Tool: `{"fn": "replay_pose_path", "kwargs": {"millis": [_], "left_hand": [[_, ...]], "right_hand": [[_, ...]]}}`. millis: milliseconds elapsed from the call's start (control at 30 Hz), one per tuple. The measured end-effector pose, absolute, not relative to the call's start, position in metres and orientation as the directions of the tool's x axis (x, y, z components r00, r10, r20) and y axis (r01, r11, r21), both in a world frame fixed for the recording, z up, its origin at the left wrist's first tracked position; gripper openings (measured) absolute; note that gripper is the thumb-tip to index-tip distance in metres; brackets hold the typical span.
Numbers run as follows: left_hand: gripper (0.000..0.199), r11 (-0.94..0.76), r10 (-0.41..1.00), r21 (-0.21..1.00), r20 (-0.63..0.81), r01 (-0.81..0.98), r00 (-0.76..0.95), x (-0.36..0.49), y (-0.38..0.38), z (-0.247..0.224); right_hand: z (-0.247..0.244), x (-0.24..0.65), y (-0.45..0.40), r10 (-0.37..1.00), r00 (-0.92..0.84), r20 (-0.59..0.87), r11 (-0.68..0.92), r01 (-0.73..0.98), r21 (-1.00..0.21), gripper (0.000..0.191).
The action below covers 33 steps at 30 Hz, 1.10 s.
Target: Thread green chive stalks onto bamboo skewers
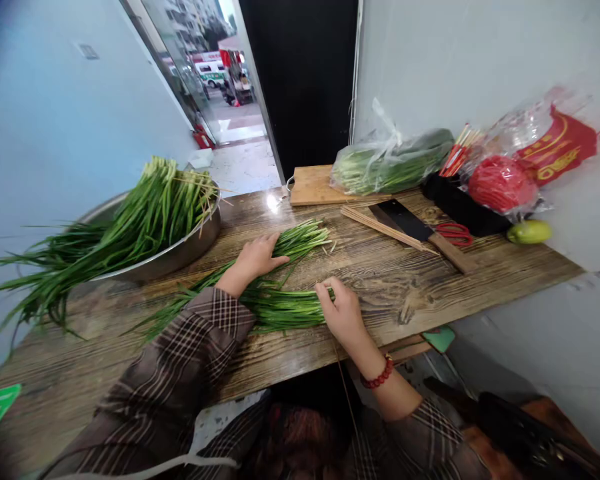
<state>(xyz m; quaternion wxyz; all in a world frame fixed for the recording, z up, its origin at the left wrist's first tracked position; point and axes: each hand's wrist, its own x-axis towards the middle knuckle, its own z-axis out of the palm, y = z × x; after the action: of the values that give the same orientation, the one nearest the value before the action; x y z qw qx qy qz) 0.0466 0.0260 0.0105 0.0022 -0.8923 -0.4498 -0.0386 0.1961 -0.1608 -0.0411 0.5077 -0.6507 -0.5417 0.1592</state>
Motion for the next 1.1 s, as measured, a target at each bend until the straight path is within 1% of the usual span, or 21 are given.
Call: {"fn": "replay_pose_path", "kwargs": {"millis": [67,100,167,233,300,367,433,500,567,600,667,733,800,867,900,967,1033,1100], "left_hand": [[0.049,-0.579,0.815,-0.026,0.011,0.815,0.579,0.046,0.029,0.009],[0.042,-0.581,0.812,-0.053,0.023,0.812,0.583,0.045,0.029,0.011],[0.032,-0.595,0.790,-0.117,0.097,0.795,0.606,0.042,0.027,0.019],[0.032,-0.596,0.754,-0.193,0.201,0.779,0.626,0.037,0.026,0.027],[0.036,-0.570,0.731,-0.254,0.277,0.781,0.624,0.031,0.026,0.033],[0.042,-0.563,0.733,-0.279,0.266,0.778,0.626,0.023,0.027,0.033],[0.050,-0.598,0.747,-0.245,0.174,0.763,0.641,0.014,0.028,0.029],[0.058,-0.635,0.750,-0.163,0.106,0.755,0.653,0.005,0.028,0.027],[0.059,-0.658,0.740,-0.064,0.133,0.751,0.660,-0.001,0.027,0.028],[0.056,-0.668,0.731,-0.018,0.173,0.744,0.661,-0.002,0.026,0.030],[0.043,-0.686,0.713,0.063,0.254,0.724,0.654,0.000,0.023,0.035],[0.030,-0.704,0.701,0.127,0.280,0.699,0.656,0.008,0.019,0.038],[0.022,-0.717,0.695,0.164,0.227,0.677,0.682,0.018,0.015,0.037],[0.019,-0.713,0.701,0.168,0.131,0.681,0.701,0.026,0.011,0.033],[0.018,-0.702,0.712,0.143,0.091,0.698,0.697,0.027,0.010,0.031],[0.019,-0.672,0.740,0.040,0.051,0.739,0.670,0.026,0.008,0.025],[0.028,-0.650,0.755,-0.080,0.045,0.756,0.654,0.019,0.009,0.021],[0.031,-0.643,0.753,-0.155,0.053,0.750,0.656,0.009,0.014,0.017]], "right_hand": [[-0.041,0.196,-0.161,0.869,0.349,0.352,0.117,0.545,-0.830,0.028],[-0.041,0.196,-0.162,0.869,0.347,0.353,0.117,0.548,-0.828,0.028],[-0.040,0.195,-0.162,0.868,0.350,0.353,0.113,0.553,-0.826,0.029],[-0.039,0.195,-0.162,0.867,0.348,0.356,0.119,0.550,-0.826,0.029],[-0.039,0.195,-0.162,0.866,0.348,0.360,0.125,0.545,-0.829,0.029],[-0.040,0.195,-0.162,0.862,0.357,0.360,0.121,0.545,-0.830,0.029],[-0.041,0.196,-0.163,0.859,0.363,0.360,0.117,0.547,-0.829,0.029],[-0.042,0.196,-0.163,0.861,0.358,0.360,0.120,0.546,-0.829,0.029],[-0.042,0.196,-0.163,0.864,0.352,0.359,0.123,0.544,-0.830,0.028],[-0.042,0.196,-0.164,0.865,0.350,0.358,0.123,0.544,-0.830,0.028],[-0.041,0.196,-0.164,0.866,0.346,0.360,0.125,0.547,-0.827,0.029],[-0.041,0.196,-0.164,0.866,0.344,0.363,0.125,0.555,-0.823,0.029],[-0.041,0.196,-0.165,0.867,0.343,0.362,0.120,0.560,-0.819,0.029],[-0.042,0.197,-0.165,0.869,0.343,0.357,0.117,0.558,-0.821,0.029],[-0.042,0.197,-0.164,0.870,0.344,0.353,0.116,0.554,-0.825,0.029],[-0.042,0.197,-0.164,0.873,0.347,0.344,0.110,0.548,-0.829,0.029],[-0.043,0.196,-0.163,0.872,0.353,0.338,0.101,0.547,-0.831,0.029],[-0.044,0.196,-0.163,0.871,0.357,0.339,0.098,0.549,-0.830,0.029]]}}
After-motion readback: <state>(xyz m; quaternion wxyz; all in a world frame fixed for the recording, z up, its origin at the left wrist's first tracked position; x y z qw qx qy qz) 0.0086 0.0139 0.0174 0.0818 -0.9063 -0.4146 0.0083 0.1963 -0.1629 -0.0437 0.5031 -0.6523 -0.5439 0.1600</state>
